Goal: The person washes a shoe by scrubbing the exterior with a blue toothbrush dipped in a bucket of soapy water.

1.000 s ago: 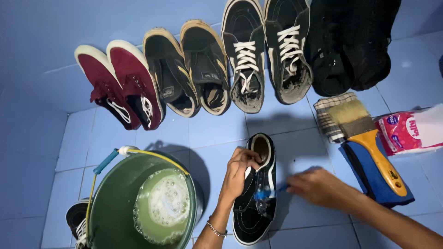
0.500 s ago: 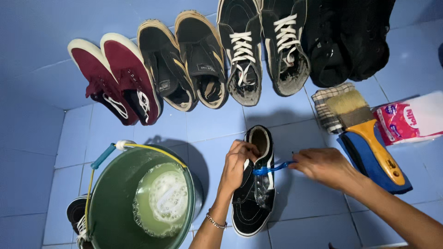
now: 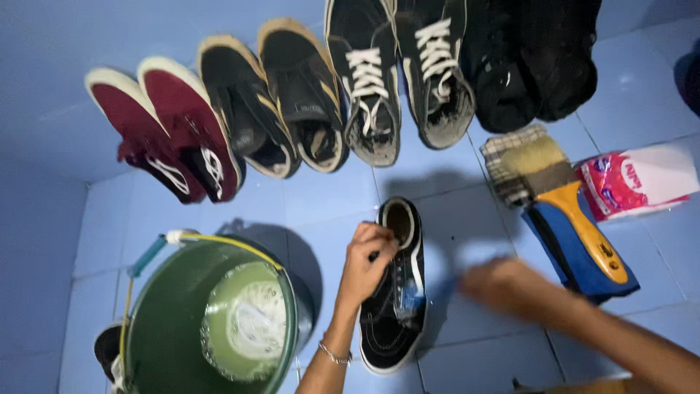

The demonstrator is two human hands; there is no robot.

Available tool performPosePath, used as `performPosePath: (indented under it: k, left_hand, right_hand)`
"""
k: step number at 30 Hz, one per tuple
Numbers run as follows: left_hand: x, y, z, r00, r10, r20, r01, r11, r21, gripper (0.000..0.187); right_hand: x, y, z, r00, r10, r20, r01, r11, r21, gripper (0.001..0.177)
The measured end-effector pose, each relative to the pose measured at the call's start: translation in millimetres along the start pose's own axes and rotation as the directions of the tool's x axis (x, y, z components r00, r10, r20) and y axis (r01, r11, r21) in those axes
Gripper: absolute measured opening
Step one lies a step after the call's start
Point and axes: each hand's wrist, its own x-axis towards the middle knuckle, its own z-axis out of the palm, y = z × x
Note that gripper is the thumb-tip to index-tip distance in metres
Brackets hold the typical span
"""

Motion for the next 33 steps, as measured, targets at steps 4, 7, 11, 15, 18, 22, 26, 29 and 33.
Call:
performPosePath:
  k: [4, 7, 11, 15, 18, 22, 26, 29, 33]
  left_hand:
    - [-8, 8, -4, 1.0, 0.009, -0.027, -0.008, 1.0, 0.02, 0.027]
    - [-1, 11, -1, 0.999, 0.029, -0.023, -0.027, 0.997, 0.072, 0.019]
    - [0, 23, -2, 0.999, -0.048, -0.01, 0.049, 0.991, 0.126, 0.019]
    - [-4, 16, -3, 0.996, -0.079, -0.031, 0.08, 0.996, 0.031, 0.02]
    - [-17, -9, -3, 0.996, -0.055, -0.071, 0.05, 0.996, -0.076, 0.024]
    - [-18, -28, -10, 0.971, -0.169, -0.169, 0.113, 0.947, -0.3, 0.037]
    - [-20, -30, -6, 0.948, -0.217, -0.234, 0.129, 0.931, -0.34, 0.036]
    - [-23, -39, -5, 0.933, -0.242, -0.265, 0.133, 0.92, -0.37, 0.035]
    - [-22, -37, -5, 0.941, -0.217, -0.259, 0.117, 0.928, -0.353, 0.036]
  right_hand:
    - [-5, -9, 11, 0.954, 0.296, -0.037, -0.296, 0.955, 0.017, 0.028]
    - [-15, -5, 36, 0.98, 0.193, -0.043, -0.188, 0.977, 0.103, 0.022]
    - [-4, -5, -25, 0.863, 0.502, -0.054, -0.47, 0.839, 0.275, 0.024]
    - [-6, -25, 1, 0.981, 0.188, -0.056, -0.173, 0.965, 0.198, 0.029]
    - [-3, -16, -11, 0.918, 0.337, -0.208, -0.281, 0.924, 0.259, 0.021]
    - [5, -23, -5, 0.952, 0.286, -0.11, -0.249, 0.931, 0.267, 0.022]
    - [3, 0, -17, 0.899, 0.425, -0.11, -0.401, 0.897, 0.187, 0.015]
    - [1, -30, 1, 0.975, 0.093, -0.201, -0.05, 0.976, 0.213, 0.015]
    - [9, -26, -26, 0.974, 0.061, -0.218, -0.021, 0.983, 0.181, 0.014]
